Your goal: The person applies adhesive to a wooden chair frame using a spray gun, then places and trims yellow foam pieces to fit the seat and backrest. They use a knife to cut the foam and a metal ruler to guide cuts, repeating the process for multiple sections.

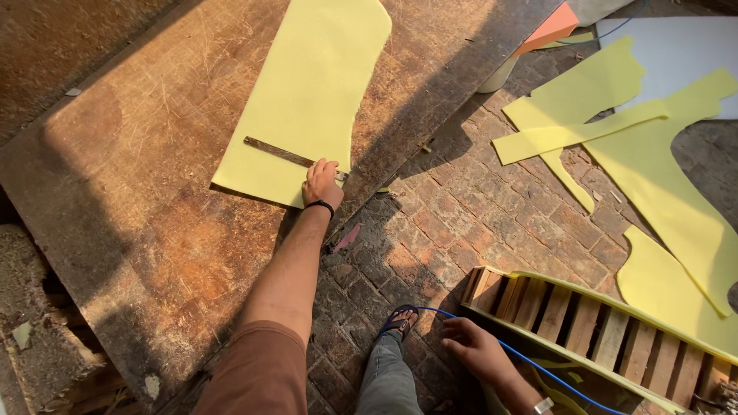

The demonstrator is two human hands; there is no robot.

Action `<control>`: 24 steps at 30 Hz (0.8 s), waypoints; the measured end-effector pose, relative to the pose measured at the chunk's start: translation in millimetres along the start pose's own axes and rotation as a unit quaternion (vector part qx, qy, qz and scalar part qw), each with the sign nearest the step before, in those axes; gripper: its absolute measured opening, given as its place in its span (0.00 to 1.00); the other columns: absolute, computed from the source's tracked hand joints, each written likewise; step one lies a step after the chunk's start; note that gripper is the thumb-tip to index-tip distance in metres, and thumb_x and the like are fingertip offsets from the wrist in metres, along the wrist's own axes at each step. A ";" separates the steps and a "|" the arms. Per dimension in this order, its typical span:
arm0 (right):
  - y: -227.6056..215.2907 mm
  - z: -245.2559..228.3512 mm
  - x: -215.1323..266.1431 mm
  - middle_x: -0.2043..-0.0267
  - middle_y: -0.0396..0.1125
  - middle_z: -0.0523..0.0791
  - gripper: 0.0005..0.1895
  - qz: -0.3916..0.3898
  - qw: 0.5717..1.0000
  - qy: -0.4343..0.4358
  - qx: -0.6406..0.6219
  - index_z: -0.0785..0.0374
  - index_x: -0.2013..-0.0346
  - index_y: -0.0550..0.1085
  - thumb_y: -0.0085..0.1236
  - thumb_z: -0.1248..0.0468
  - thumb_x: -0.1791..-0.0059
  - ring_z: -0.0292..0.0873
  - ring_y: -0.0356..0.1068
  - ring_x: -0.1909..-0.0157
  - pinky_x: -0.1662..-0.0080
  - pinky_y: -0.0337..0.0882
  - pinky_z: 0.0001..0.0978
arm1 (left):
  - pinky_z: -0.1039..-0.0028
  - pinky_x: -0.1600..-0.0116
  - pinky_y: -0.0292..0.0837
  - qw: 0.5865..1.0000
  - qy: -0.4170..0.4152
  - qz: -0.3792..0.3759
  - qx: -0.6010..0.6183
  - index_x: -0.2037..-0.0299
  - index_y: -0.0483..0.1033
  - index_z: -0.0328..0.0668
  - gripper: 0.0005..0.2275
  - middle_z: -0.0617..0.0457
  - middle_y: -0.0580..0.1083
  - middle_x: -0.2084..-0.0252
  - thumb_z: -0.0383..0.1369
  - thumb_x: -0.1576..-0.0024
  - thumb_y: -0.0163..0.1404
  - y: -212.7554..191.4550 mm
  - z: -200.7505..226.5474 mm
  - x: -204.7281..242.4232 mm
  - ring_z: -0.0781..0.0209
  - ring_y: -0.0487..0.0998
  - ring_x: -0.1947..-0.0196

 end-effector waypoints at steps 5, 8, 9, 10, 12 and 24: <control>37.7 -195.1 -89.4 0.41 0.72 0.46 0.24 -0.026 0.979 -0.105 0.171 0.55 0.40 0.72 0.57 0.53 0.50 0.44 0.74 0.40 0.38 0.73 0.38 | 0.51 0.36 0.60 0.973 0.179 0.018 -0.143 0.43 0.74 0.50 0.22 0.44 0.69 0.41 0.23 0.50 0.50 10.9 -2.1 -18.5 0.42 0.64 0.37; 51.1 -262.1 -128.0 0.40 0.71 0.47 0.27 -0.007 0.967 -0.120 0.223 0.54 0.38 0.71 0.58 0.51 0.50 0.46 0.71 0.38 0.37 0.71 0.41 | 0.57 0.36 0.63 0.964 0.209 0.002 -0.162 0.53 0.76 0.47 0.09 0.48 0.73 0.54 0.26 0.41 0.48 7.6 -20.3 -11.4 0.49 0.72 0.46; 58.2 -273.6 -140.7 0.39 0.70 0.48 0.27 -0.007 0.963 -0.109 0.247 0.52 0.37 0.70 0.59 0.51 0.50 0.48 0.70 0.37 0.37 0.70 0.43 | 0.58 0.38 0.64 0.964 0.204 -0.026 -0.168 0.56 0.77 0.48 0.08 0.49 0.73 0.56 0.26 0.42 0.48 7.1 -31.4 -7.5 0.50 0.73 0.49; 62.5 -281.5 -152.6 0.38 0.68 0.49 0.28 -0.006 0.958 -0.097 0.272 0.51 0.36 0.69 0.59 0.51 0.50 0.49 0.69 0.36 0.37 0.70 0.44 | 0.59 0.40 0.65 0.963 0.198 -0.054 -0.173 0.59 0.77 0.49 0.08 0.50 0.73 0.59 0.25 0.43 0.48 6.2 -42.3 -0.9 0.52 0.74 0.52; 74.0 -297.1 -178.6 0.36 0.65 0.50 0.30 -0.013 0.955 -0.100 0.280 0.51 0.34 0.67 0.60 0.52 0.50 0.50 0.68 0.36 0.38 0.69 0.46 | 0.61 0.46 0.66 0.965 0.203 -0.026 -0.165 0.62 0.78 0.49 0.06 0.49 0.72 0.60 0.26 0.42 0.48 -17.9 -71.4 19.4 0.51 0.75 0.54; 98.1 -308.2 -269.8 0.54 0.65 0.51 0.34 0.164 0.974 0.020 -0.153 0.65 0.38 0.56 0.65 0.67 0.52 0.39 0.70 0.66 0.65 0.75 0.32 | 0.57 0.40 0.66 0.995 -0.078 -0.044 0.038 0.41 0.74 0.50 0.21 0.51 0.74 0.49 0.35 0.47 0.57 -56.7 -227.4 77.3 0.52 0.74 0.47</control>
Point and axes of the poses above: each hand's wrist, its own x-axis away from the middle knuckle, its own y-axis out of the palm, z = x × y, the point moved 9 cm from there along -x, towards the middle knuckle
